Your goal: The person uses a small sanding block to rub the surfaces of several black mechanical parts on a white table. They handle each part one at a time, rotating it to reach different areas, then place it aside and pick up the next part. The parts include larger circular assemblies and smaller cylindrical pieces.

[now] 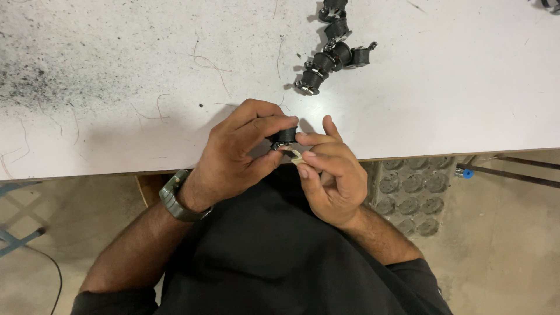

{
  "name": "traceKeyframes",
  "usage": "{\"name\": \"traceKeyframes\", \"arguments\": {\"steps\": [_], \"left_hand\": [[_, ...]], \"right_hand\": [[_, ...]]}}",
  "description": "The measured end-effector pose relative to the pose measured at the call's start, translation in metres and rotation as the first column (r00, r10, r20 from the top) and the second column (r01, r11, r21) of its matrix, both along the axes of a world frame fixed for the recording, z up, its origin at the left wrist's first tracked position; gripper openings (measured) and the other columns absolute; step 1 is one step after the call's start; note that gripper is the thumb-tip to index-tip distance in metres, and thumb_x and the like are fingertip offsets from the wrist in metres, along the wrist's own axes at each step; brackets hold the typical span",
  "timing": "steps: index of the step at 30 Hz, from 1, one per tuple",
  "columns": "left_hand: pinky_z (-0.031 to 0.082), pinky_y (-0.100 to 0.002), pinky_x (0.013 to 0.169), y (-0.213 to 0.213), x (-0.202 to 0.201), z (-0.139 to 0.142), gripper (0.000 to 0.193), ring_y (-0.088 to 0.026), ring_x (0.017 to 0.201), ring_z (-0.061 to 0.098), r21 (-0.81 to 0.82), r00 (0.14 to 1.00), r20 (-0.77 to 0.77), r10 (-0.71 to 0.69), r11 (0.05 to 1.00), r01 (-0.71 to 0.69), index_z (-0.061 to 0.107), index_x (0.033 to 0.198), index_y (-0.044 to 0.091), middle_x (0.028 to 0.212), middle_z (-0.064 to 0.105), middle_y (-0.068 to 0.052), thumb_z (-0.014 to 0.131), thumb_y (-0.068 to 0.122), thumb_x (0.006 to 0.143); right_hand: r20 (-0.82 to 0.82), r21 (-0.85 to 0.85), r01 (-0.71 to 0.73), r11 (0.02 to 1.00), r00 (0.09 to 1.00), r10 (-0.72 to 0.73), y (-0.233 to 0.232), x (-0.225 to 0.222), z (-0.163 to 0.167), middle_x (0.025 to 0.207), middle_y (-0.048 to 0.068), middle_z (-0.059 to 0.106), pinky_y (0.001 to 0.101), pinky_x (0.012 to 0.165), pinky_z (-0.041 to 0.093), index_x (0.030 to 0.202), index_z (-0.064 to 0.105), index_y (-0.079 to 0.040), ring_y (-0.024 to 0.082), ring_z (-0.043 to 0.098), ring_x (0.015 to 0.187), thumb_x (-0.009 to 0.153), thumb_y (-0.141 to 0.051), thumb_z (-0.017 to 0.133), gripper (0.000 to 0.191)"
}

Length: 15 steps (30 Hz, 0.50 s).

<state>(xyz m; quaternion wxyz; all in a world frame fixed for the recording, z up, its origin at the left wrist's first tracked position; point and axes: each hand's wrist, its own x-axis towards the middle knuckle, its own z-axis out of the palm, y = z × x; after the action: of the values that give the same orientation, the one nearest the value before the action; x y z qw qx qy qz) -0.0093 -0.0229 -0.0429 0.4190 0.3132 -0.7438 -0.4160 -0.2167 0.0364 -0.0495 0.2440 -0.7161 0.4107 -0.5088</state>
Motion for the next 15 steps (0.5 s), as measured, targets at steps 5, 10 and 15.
{"name": "traceKeyframes", "arguments": {"steps": [5, 10, 15], "left_hand": [[0.062, -0.028, 0.088, 0.002, 0.001, -0.002, 0.049, -0.016, 0.109, 0.069, -0.027, 1.0, 0.006, 0.011, 1.0, -0.011, 0.064, 0.132, 0.009, 0.126, 0.061, -0.007, 0.078, -0.004, 0.087], [0.061, -0.029, 0.087, 0.001, -0.003, 0.002, 0.047, -0.017, 0.107, 0.069, -0.053, 0.991, 0.116, 0.061, 0.997, -0.055, 0.066, 0.131, 0.011, 0.124, 0.064, -0.006, 0.082, 0.003, 0.087], [0.048, -0.043, 0.105, 0.0, -0.004, 0.023, 0.045, -0.03, 0.13, 0.052, -0.31, 0.91, 0.369, 0.19, 0.948, -0.072, 0.069, 0.126, 0.013, 0.137, 0.055, -0.01, 0.087, 0.013, 0.085]], "right_hand": [[-0.064, -0.083, 0.009, 0.997, 0.998, -0.014, -0.003, 0.002, -0.005, 0.104, 0.012, 0.07, 0.0573, 0.13, 0.035, 0.117, 0.061, -0.005, 0.028, 0.069, 0.122, 0.099, -0.001, 0.071, 0.021], [-0.209, -0.123, 0.027, 0.992, 0.977, -0.053, 0.0, -0.001, -0.007, 0.099, 0.01, 0.068, 0.0571, 0.127, 0.035, 0.114, 0.062, -0.005, 0.028, 0.07, 0.118, 0.095, 0.002, 0.074, 0.023], [0.057, -0.16, 0.184, 0.97, 0.983, -0.177, -0.011, -0.023, -0.017, 0.108, 0.013, 0.069, 0.0535, 0.123, 0.043, 0.119, 0.057, -0.005, 0.025, 0.071, 0.117, 0.104, -0.005, 0.062, 0.016]]}}
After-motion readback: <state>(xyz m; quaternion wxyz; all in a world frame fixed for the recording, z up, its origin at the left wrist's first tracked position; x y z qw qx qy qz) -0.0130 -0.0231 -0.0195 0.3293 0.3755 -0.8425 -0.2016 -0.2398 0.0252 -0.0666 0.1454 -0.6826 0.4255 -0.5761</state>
